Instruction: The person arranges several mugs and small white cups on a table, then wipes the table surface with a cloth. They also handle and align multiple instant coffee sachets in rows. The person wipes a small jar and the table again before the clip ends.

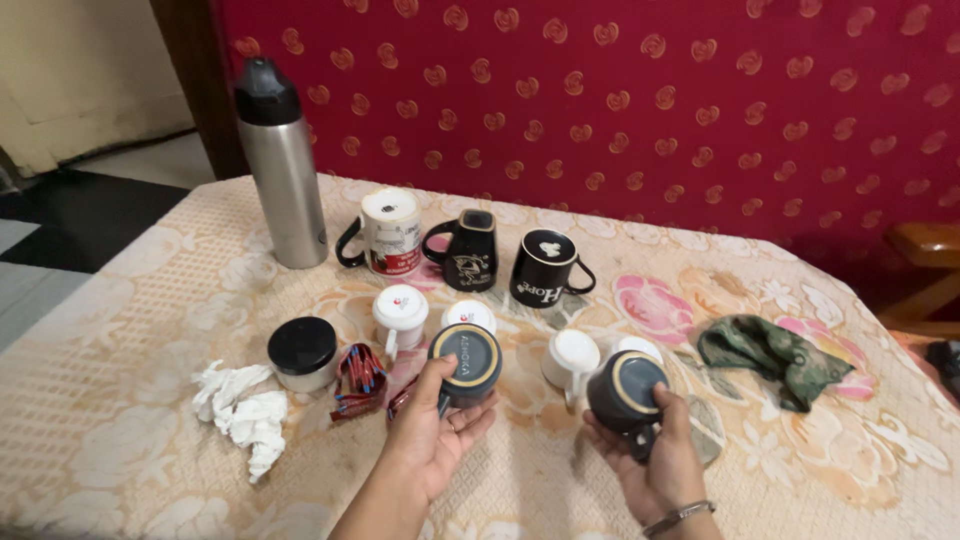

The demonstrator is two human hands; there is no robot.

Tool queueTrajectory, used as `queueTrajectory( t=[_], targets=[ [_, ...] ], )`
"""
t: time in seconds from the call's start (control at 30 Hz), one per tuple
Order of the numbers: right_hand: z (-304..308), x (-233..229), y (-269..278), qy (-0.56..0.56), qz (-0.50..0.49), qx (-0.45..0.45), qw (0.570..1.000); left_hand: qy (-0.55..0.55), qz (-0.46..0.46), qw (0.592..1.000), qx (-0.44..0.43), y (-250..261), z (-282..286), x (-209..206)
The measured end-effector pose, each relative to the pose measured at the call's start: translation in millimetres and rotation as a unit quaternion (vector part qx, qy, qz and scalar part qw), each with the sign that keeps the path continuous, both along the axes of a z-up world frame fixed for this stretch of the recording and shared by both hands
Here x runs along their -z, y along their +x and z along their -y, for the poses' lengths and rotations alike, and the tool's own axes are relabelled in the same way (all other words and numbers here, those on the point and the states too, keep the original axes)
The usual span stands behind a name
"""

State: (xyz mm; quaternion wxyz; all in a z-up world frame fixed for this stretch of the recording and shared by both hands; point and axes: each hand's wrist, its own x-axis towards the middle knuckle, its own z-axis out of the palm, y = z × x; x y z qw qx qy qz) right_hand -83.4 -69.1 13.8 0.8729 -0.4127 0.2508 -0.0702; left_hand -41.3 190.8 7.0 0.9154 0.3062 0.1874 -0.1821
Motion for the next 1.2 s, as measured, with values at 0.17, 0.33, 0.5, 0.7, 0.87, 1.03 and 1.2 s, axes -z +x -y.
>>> queueTrajectory(
  t=[0.17, 0.33, 0.5, 0.7, 0.87, 1.03, 1.2],
  targets=[
    [17.9, -11.4, 32.3, -0.009, 0.026, -0.012, 1.000, 0.010, 0.013, 1.000, -0.020, 5.5, -4.9, -5.4],
    [21.3, -18.1, 67.9, -0.051, 0.008, -0.019, 0.998, 0.018, 0.037, 0.998, -0.037, 9.2, -8.4, -14.1],
    [24.1, -5.7, 80.4, -0.048, 0.000, 0.000, 0.999, 0.000, 0.046, 0.998, -0.037, 10.4, -11.2, -11.5],
    [28.7, -0.9, 86.1, -0.057, -0.006, -0.001, 0.998, 0.015, 0.017, 0.999, -0.031, 8.0, -12.3, -15.4],
    [35.5, 0.8, 87.8, -0.078, -0.043, 0.004, 0.996, 0.011, 0.011, 0.999, -0.038, 7.9, -10.8, -14.0],
    [32.1, 0.2, 90.4, -0.110, -0.059, -0.028, 0.992, 0.020, 0.015, 0.999, -0.042, 8.3, -15.3, -14.4],
    [28.9, -1.1, 92.8, -0.154, -0.090, -0.019, 0.984, 0.019, 0.004, 0.998, -0.055, 8.5, -15.1, -18.7]
  ],
)
